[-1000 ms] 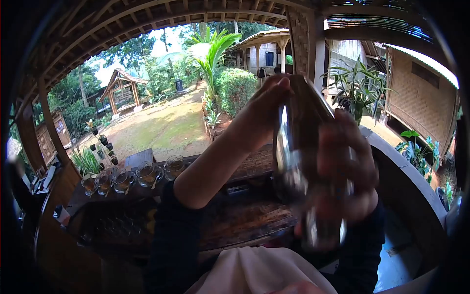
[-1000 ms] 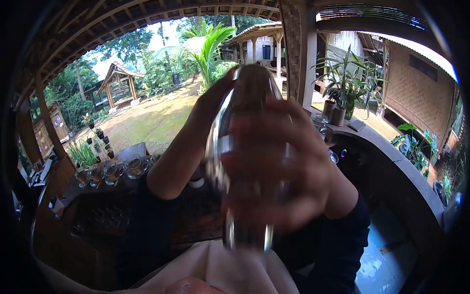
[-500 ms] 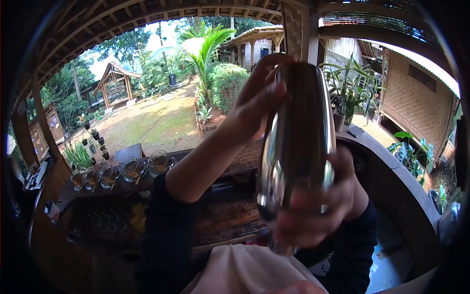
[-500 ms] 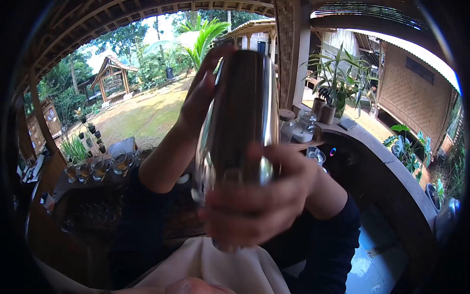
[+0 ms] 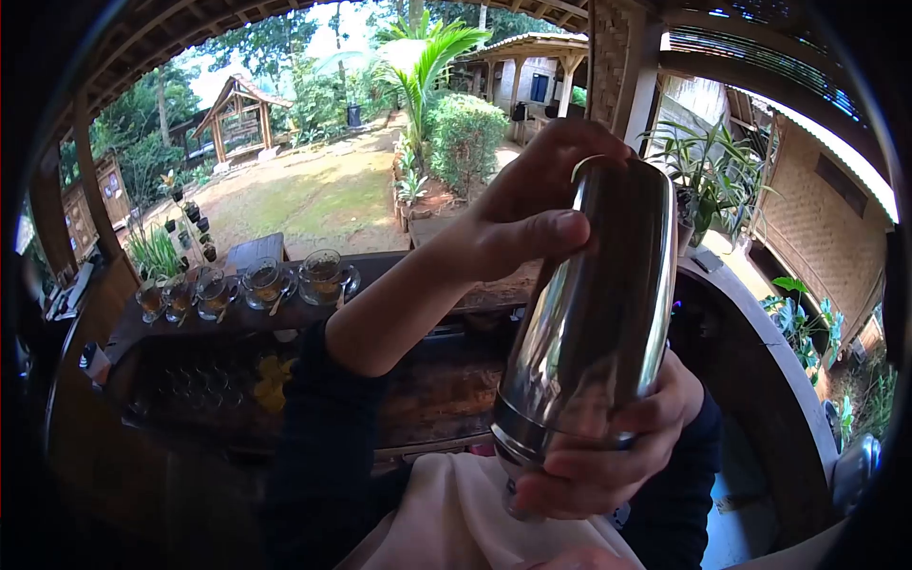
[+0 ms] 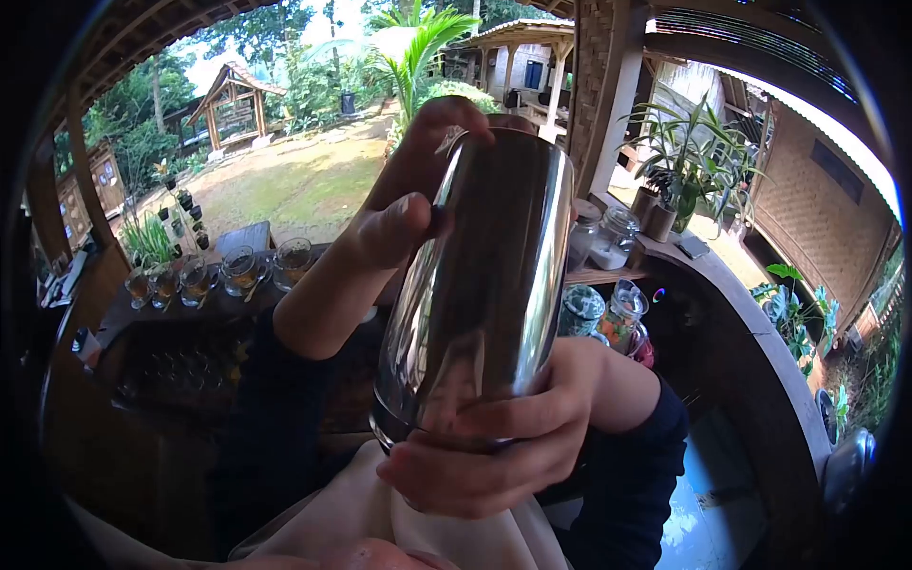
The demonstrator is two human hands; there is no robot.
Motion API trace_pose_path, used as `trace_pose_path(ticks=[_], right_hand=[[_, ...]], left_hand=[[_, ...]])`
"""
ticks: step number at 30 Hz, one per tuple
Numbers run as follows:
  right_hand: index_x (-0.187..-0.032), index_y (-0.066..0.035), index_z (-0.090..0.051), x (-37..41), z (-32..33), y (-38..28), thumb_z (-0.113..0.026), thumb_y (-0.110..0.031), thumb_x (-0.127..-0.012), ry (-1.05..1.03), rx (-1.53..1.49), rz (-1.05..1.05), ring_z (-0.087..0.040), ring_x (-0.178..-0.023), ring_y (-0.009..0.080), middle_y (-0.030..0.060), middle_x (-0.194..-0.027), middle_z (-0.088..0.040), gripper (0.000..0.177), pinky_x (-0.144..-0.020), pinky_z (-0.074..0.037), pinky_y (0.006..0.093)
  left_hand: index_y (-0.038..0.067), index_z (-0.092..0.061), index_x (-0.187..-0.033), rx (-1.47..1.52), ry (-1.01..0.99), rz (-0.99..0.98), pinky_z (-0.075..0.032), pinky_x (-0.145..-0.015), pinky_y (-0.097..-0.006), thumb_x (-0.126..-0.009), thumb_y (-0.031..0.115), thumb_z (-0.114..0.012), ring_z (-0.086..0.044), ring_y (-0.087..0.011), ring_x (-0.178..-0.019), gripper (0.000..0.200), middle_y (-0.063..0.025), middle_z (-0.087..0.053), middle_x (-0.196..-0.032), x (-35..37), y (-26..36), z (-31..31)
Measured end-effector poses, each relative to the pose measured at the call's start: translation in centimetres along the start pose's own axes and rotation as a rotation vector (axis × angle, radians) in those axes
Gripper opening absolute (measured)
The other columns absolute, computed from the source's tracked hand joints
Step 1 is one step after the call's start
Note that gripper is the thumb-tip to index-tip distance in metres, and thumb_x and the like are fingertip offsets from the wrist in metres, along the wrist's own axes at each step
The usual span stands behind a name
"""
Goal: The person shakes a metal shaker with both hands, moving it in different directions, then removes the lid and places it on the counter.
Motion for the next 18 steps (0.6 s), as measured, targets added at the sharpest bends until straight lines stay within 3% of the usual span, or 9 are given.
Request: trace_pose_path(ticks=[1,4,6,8,10,14,15,17,18], right_hand=[[-0.095,-0.028,-0.059,1.0,0.0,1.2,-0.064,-0.029,-0.083,0.008,-0.005,-0.011,-0.058,-0.101,0.0087,-0.0195,-0.099,-0.06,0.012,-0.1,-0.033,0.0397],[-0.101,-0.006,-0.064,6.4,-3.9,8.8,-0.069,-0.014,-0.071,-0.54,0.08,-0.67,-0.062,-0.093,0.0238,0.0127,-0.107,-0.062,0.032,-0.079,-0.051,0.0337],[-0.098,-0.007,-0.066,11.3,-5.7,12.5,-0.074,-0.014,-0.064,-0.193,0.004,-1.156,-0.061,-0.096,0.0307,0.0135,-0.106,-0.062,0.036,-0.08,-0.049,0.041],[-0.098,-0.007,-0.067,9.8,-5.8,11.1,-0.074,-0.022,-0.064,-0.007,0.1,-1.111,-0.06,-0.098,0.032,0.0138,-0.105,-0.062,0.037,-0.08,-0.048,0.0436],[-0.091,-0.014,-0.068,4.1,-7.3,7.2,-0.068,-0.013,-0.069,-0.394,0.007,-0.862,-0.062,-0.098,0.0271,0.0075,-0.099,-0.065,0.021,-0.084,-0.047,0.0411],[-0.09,-0.023,-0.065,1.6,-8.6,0.6,-0.065,-0.014,-0.075,0.117,0.072,-0.327,-0.064,-0.094,0.018,-0.0016,-0.093,-0.066,0.017,-0.085,-0.046,0.0332],[-0.091,-0.019,-0.065,2.8,-9.9,2.8,-0.066,-0.014,-0.074,0.004,0.009,-0.514,-0.064,-0.094,0.0185,0.001,-0.095,-0.066,0.018,-0.082,-0.047,0.0318],[-0.093,-0.01,-0.065,8.1,-13.2,8.5,-0.071,-0.017,-0.071,0.005,-0.093,-0.854,-0.063,-0.094,0.0219,0.0068,-0.098,-0.065,0.024,-0.077,-0.049,0.032],[-0.094,-0.005,-0.065,11.1,-15.0,10.6,-0.074,-0.02,-0.069,0.122,-0.123,-0.997,-0.063,-0.094,0.0248,0.0101,-0.1,-0.065,0.03,-0.075,-0.05,0.0335]], left_hand=[[0.008,-0.043,-0.125,0.023,0.152,0.097,-0.047,-0.083,-0.0295,-0.092,0.025,-0.054,-0.057,-0.0147,-0.096,0.038,-0.0062,-0.057,-0.104,0.1,-0.4,1.4],[0.009,-0.044,-0.125,0.168,0.405,0.411,-0.046,-0.084,-0.0279,-0.092,0.025,-0.055,-0.057,-0.0139,-0.094,0.038,-0.0053,-0.058,-0.104,1.9,-4.4,7.8],[0.009,-0.044,-0.124,0.137,0.501,0.468,-0.046,-0.084,-0.0275,-0.091,0.025,-0.055,-0.057,-0.0134,-0.094,0.038,-0.0049,-0.058,-0.104,3.4,-4.3,10.8],[0.01,-0.045,-0.124,0.109,0.612,0.437,-0.046,-0.084,-0.027,-0.091,0.025,-0.056,-0.057,-0.0129,-0.093,0.038,-0.0045,-0.059,-0.104,5.3,-1.1,10.2],[0.01,-0.045,-0.124,0.108,0.801,0.397,-0.045,-0.084,-0.0266,-0.091,0.025,-0.056,-0.057,-0.0124,-0.092,0.038,-0.0041,-0.059,-0.104,7.4,3.5,7.2],[0.014,-0.051,-0.117,-0.44,0.537,0.13,-0.048,-0.077,-0.0274,-0.091,0.023,-0.055,-0.058,-0.0095,-0.091,0.028,-0.0025,-0.061,-0.097,9.9,9.1,7.5],[0.014,-0.051,-0.117,-0.463,0.549,0.14,-0.048,-0.077,-0.0274,-0.091,0.023,-0.055,-0.058,-0.0095,-0.091,0.028,-0.0025,-0.061,-0.097,10.2,9.5,9.5],[0.012,-0.053,-0.111,0.53,0.432,0.425,-0.05,-0.072,-0.0292,-0.091,0.027,-0.053,-0.059,-0.0108,-0.087,0.025,-0.0039,-0.06,-0.091,11.1,5.9,12.2],[0.008,-0.055,-0.106,-0.443,0.57,0.26,-0.054,-0.071,-0.0314,-0.091,0.03,-0.053,-0.06,-0.0134,-0.085,0.026,-0.0055,-0.061,-0.091,12.6,7.7,16.5]])
Point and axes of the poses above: each hand's wrist, its own x-axis away from the middle knuckle, its own z-axis out of the back of the hand, y = z × x, the point moved 8 cm from there along -x, towards the middle knuckle
